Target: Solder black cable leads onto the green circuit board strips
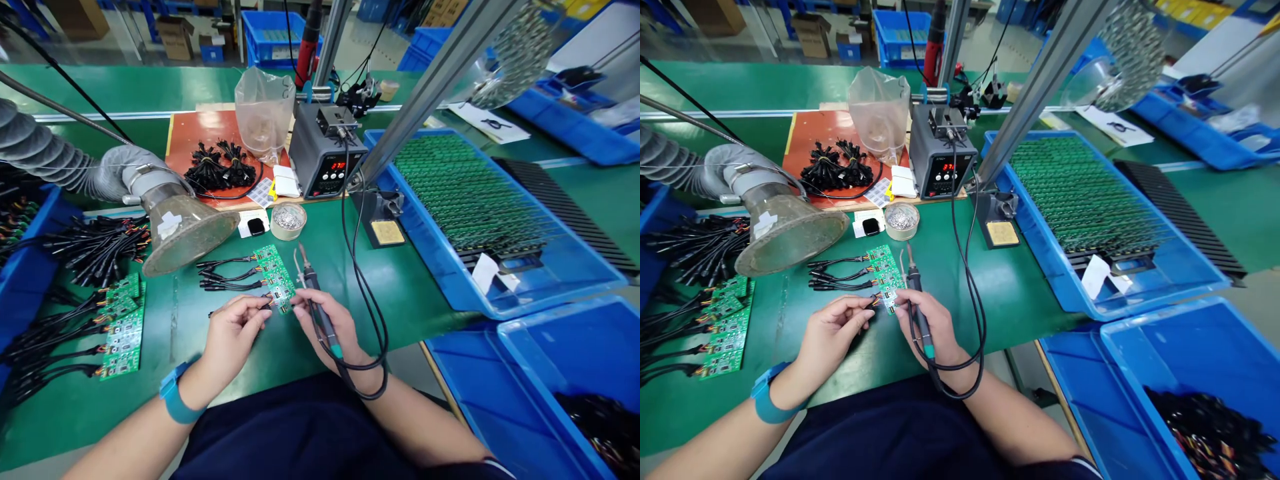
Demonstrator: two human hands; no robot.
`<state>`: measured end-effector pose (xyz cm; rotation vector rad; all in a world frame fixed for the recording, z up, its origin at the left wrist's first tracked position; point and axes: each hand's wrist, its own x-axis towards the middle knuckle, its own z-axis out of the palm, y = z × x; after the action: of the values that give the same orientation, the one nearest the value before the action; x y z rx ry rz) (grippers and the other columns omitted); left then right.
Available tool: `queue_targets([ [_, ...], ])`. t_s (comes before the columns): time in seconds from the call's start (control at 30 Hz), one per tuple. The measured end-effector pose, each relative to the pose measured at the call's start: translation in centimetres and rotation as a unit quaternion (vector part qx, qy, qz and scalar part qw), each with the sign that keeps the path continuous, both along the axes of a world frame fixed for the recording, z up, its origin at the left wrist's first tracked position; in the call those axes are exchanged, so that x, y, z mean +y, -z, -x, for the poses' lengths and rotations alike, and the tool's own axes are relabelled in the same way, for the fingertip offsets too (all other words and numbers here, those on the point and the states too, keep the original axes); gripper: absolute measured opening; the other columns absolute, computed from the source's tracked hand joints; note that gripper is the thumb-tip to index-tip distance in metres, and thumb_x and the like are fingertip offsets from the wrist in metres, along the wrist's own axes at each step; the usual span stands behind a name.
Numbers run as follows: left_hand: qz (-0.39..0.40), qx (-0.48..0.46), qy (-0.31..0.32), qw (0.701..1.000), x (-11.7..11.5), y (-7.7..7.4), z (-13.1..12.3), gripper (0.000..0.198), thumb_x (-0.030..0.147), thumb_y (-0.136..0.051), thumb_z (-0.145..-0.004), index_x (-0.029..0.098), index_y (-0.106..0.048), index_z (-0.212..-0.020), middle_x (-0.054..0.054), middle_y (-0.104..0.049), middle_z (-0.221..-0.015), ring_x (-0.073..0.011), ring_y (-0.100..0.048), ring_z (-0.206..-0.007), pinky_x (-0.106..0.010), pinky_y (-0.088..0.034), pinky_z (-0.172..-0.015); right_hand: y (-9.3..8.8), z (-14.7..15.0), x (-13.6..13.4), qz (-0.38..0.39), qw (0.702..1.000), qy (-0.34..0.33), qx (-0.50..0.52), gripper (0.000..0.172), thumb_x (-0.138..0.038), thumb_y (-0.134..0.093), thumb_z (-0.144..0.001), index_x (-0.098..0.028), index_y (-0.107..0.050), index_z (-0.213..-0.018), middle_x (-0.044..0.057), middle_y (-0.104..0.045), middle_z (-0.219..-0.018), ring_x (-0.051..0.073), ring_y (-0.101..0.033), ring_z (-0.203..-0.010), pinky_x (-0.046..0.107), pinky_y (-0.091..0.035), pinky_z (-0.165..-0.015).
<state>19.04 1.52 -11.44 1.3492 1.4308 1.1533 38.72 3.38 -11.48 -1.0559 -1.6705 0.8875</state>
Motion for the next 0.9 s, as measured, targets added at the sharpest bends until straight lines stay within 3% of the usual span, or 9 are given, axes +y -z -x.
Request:
queue_targets([
  [0.13,-0.125,0.169,0.057,0.976,-0.2,0.4,-0.2,0.016,0.021,-0.063,-0.095,0.020,-0.077,-0.102,-0.007,-0.077,-0.092,-0.0201,-0.073,-0.083,-0.031,-0.059,-0.076,-0.9,-2.8,-1.4,-0.001,0.999,0.005,-0.036,0.040,-0.039,-0.052,-0.108,-0.025,-0.055,-0.146,0.006,-0.076,-0.104,0.018,-0.075,-0.086,0.032,-0.063,-0.084],
  [0.27,-0.149,0.249,0.084,0.953,-0.7,0.7,-0.6,0.021,0.019,-0.057,-0.099,0.018,-0.072,-0.112,-0.010,-0.075,-0.097,-0.0224,-0.072,-0.088,-0.034,-0.060,-0.080,-2.5,-5.1,-2.7,-0.033,0.996,-0.050,-0.064,0.053,-0.053,-0.045,-0.108,-0.027,-0.048,-0.153,0.008,-0.075,-0.107,0.023,-0.075,-0.095,0.038,-0.063,-0.086],
  [0.37,-0.153,0.276,0.090,0.945,-1.0,0.9,-0.7,0.019,0.020,-0.055,-0.100,0.019,-0.071,-0.111,-0.009,-0.073,-0.093,-0.0222,-0.071,-0.084,-0.035,-0.058,-0.078,-3.3,-5.8,-3.2,-0.037,0.996,-0.069,-0.049,0.047,-0.050,-0.044,-0.109,-0.026,-0.055,-0.148,0.009,-0.074,-0.103,0.023,-0.073,-0.091,0.038,-0.062,-0.080],
  [0.43,-0.164,0.295,0.094,0.937,-1.0,1.0,-0.8,0.017,0.018,-0.056,-0.100,0.018,-0.070,-0.108,-0.009,-0.072,-0.092,-0.0226,-0.069,-0.083,-0.036,-0.056,-0.078,-3.4,-5.7,-3.3,-0.021,0.997,-0.065,-0.036,0.036,-0.039,-0.052,-0.108,-0.027,-0.061,-0.141,0.006,-0.074,-0.097,0.020,-0.072,-0.084,0.034,-0.061,-0.074],
  [0.57,-0.192,0.325,0.102,0.920,-0.8,0.9,-1.0,0.012,0.016,-0.058,-0.098,0.015,-0.069,-0.103,-0.010,-0.071,-0.091,-0.0242,-0.062,-0.085,-0.039,-0.050,-0.080,-3.2,-5.1,-3.5,-0.023,0.999,0.007,-0.045,0.024,-0.013,-0.068,-0.094,-0.025,-0.073,-0.114,0.002,-0.075,-0.086,0.017,-0.072,-0.071,0.028,-0.059,-0.064],
  [0.7,-0.191,0.374,0.098,0.902,-0.7,0.6,-1.3,0.011,0.016,-0.058,-0.099,0.015,-0.068,-0.096,-0.008,-0.068,-0.086,-0.0249,-0.056,-0.087,-0.038,-0.041,-0.075,-3.1,-4.7,-3.7,-0.045,0.993,0.059,-0.090,0.015,-0.016,-0.067,-0.091,-0.022,-0.072,-0.103,0.002,-0.077,-0.077,0.017,-0.074,-0.064,0.028,-0.063,-0.064],
  [0.9,-0.173,0.396,0.087,0.898,-0.7,0.3,-1.4,0.015,0.015,-0.057,-0.099,0.016,-0.068,-0.089,-0.007,-0.066,-0.083,-0.0242,-0.053,-0.086,-0.039,-0.037,-0.076,-2.8,-4.1,-3.8,-0.055,0.987,0.053,-0.141,0.011,-0.022,-0.064,-0.093,-0.022,-0.071,-0.102,0.001,-0.077,-0.074,0.019,-0.076,-0.065,0.030,-0.065,-0.065],
])
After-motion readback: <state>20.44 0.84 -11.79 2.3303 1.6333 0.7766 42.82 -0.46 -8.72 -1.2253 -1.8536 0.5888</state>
